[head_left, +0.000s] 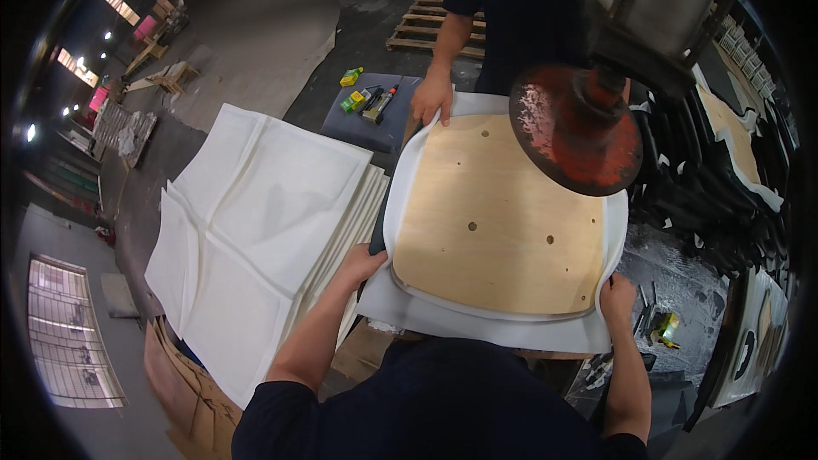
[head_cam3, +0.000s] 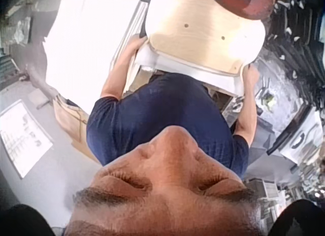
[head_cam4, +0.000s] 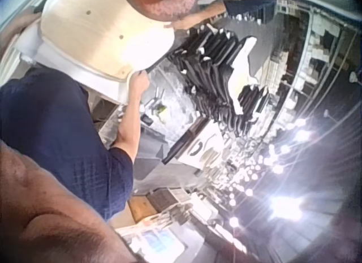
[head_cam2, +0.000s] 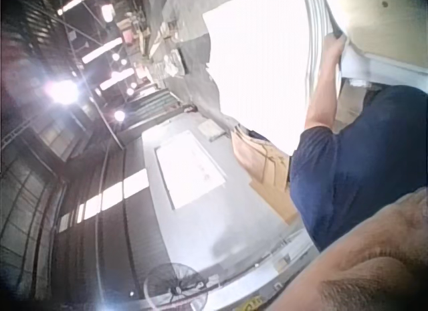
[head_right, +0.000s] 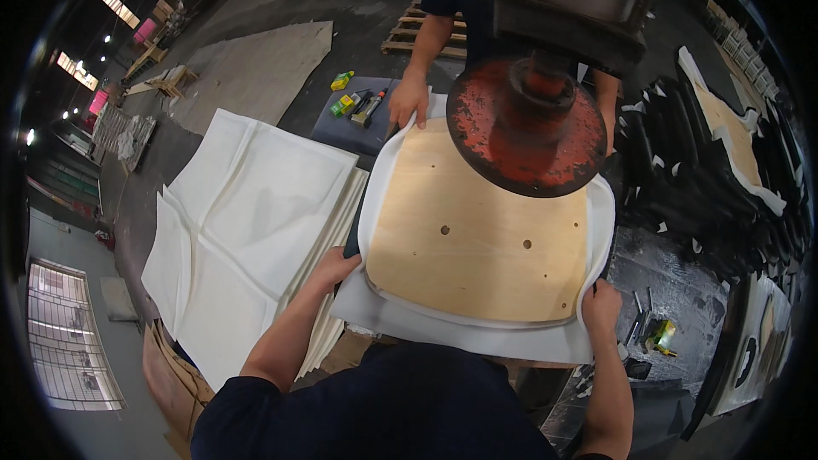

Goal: The person assembles a chair seat by placing a black fabric cover over a foam cushion, aligning it, and securing it with a pneumatic staple gun. A coworker assists by applying adhesive to the cushion. The person then places a white protective sheet over the cushion and continues stapling the fabric edges to the wooden base.

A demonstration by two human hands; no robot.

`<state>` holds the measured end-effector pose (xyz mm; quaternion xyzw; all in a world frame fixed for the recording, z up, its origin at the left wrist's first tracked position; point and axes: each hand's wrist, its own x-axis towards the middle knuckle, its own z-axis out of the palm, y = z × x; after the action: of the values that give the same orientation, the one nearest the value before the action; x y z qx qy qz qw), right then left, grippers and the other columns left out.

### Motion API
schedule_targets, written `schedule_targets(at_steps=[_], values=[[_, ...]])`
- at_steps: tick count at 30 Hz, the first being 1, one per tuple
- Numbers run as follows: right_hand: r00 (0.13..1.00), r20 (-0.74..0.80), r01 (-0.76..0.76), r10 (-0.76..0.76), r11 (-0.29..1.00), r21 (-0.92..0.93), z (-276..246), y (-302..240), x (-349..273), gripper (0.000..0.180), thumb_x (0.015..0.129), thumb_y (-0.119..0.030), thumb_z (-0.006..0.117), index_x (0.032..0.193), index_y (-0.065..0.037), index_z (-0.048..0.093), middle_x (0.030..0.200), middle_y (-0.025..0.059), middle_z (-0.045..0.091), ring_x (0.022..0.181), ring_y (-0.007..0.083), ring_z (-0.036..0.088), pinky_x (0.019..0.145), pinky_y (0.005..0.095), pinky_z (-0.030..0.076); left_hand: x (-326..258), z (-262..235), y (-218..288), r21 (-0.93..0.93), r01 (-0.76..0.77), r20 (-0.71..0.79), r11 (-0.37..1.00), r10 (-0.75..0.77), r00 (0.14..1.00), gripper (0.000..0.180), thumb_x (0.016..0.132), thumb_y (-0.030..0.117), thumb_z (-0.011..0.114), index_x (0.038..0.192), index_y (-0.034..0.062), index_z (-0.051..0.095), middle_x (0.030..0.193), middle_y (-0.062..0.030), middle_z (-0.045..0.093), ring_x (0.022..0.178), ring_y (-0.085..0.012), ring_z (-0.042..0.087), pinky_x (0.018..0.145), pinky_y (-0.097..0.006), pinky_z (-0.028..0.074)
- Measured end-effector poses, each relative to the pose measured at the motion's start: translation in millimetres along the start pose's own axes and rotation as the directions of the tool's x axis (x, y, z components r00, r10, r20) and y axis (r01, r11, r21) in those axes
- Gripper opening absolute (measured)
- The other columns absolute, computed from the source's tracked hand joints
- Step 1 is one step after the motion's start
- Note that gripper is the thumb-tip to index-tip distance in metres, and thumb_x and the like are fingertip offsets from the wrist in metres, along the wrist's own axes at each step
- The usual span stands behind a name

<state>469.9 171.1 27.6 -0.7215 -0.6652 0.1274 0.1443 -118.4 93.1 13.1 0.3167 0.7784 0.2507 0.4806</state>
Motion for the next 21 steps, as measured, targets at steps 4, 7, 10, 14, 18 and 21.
schedule_targets(at_steps=[4,7,10,14,18,21], values=[[0.999,-0.018,0.028,-0.028,0.999,-0.042,-1,-3,-4,0.02,0.093,-0.014,0.064,0.086,0.004,0.069,0.084,0.0305,0.07,0.083,0.0516,0.07,0.078,0.0598,0.053,2,4,1,-0.053,0.034,0.024,0.998,-0.033,0.999,0.042,0.09,0.024,0.073,0.113,-0.0112,0.076,0.096,-0.0205,0.08,0.084,-0.0275,0.078,0.075,-0.042,0.061],[1.0,-0.019,0.02,-0.021,0.998,-0.053,-3,3,-6,0.02,0.093,-0.015,0.063,0.09,0.003,0.072,0.086,0.0298,0.072,0.083,0.0519,0.07,0.077,0.0593,0.054,4,5,6,-0.024,0.047,0.033,0.999,-0.047,0.998,0.042,0.09,0.024,0.073,0.113,-0.0117,0.076,0.096,-0.0205,0.079,0.084,-0.0277,0.078,0.075,-0.042,0.061],[1.0,-0.011,-0.017,0.017,1.0,0.008,-1,-3,-5,0.021,0.094,-0.017,0.064,0.096,0.001,0.074,0.089,0.0294,0.073,0.085,0.0518,0.07,0.078,0.0589,0.054,3,0,0,-0.027,0.039,0.02,0.999,-0.038,0.999,0.042,0.09,0.024,0.073,0.113,-0.0117,0.076,0.097,-0.0208,0.079,0.084,-0.0276,0.078,0.075,-0.042,0.061],[0.998,-0.019,-0.057,0.058,0.998,0.035,6,3,-3,0.023,0.095,-0.02,0.065,0.098,0.0,0.075,0.091,0.0289,0.073,0.089,0.0511,0.071,0.079,0.059,0.054,4,-5,-2,0.021,0.046,0.023,0.999,-0.047,0.999,0.044,0.091,0.026,0.074,0.113,-0.0117,0.075,0.098,-0.0207,0.08,0.085,-0.0272,0.078,0.075,-0.043,0.06],[0.974,0.073,-0.223,0.215,0.967,0.125,12,29,-5,0.034,0.094,-0.03,0.066,0.098,0.002,0.076,0.096,0.0303,0.074,0.095,0.051,0.072,0.082,0.0575,0.055,1,-1,14,0.067,-0.015,0.05,0.998,0.011,0.999,0.047,0.093,0.029,0.075,0.116,-0.0117,0.075,0.099,-0.0199,0.08,0.085,-0.0263,0.077,0.075,-0.043,0.059],[0.922,0.174,-0.366,0.346,0.926,0.096,9,35,1,0.056,0.089,-0.047,0.069,0.107,0.006,0.076,0.1,0.0349,0.073,0.099,0.0494,0.076,0.084,0.0516,0.057,-2,-1,13,0.12,-0.033,0.034,0.992,0.029,0.999,0.047,0.095,0.029,0.075,0.117,-0.0119,0.074,0.099,-0.0179,0.079,0.084,-0.0248,0.076,0.074,-0.042,0.058]])
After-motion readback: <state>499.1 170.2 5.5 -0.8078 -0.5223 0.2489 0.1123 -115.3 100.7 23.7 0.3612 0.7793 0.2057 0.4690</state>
